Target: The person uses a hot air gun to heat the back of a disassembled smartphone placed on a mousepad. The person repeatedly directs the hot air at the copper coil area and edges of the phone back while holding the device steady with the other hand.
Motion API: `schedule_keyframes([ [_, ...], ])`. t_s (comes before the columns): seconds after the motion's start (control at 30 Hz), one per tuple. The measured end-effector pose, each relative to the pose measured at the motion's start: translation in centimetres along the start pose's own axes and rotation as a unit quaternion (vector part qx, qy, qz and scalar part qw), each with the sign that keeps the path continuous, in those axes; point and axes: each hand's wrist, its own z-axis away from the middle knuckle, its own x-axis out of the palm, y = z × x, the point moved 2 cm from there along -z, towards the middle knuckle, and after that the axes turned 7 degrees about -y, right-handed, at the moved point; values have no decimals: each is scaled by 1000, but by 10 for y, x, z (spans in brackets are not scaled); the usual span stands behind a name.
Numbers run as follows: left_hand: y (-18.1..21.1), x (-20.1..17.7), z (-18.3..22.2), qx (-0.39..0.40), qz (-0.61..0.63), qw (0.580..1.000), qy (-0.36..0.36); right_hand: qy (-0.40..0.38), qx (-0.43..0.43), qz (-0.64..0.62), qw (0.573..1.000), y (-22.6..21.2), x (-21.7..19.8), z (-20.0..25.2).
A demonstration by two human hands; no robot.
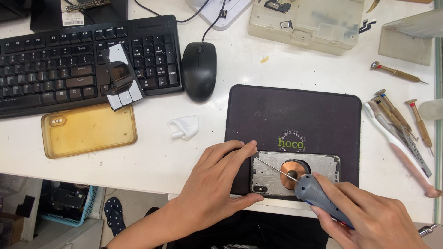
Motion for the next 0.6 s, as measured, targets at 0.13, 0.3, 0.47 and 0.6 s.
schedule_keyframes([
  [0.13, 0, -1, 1, -4, -1, 1000, 1, -7, -6, 8, 1000, -2, -1, 1],
  [0.3, 0, -1, 2, 3, -2, 1000, 5, 9, -19, 7, 1000, -3, -1, 2],
  [0.47, -1, 0, 2, 6, -2, 1000, 2, 46, -45, -10, 998, 1, 5, 3],
  [0.6, 0, -1, 2, 9, -6, 1000, 3, 73, -90, 14, 993, 3, 14, 6],
])
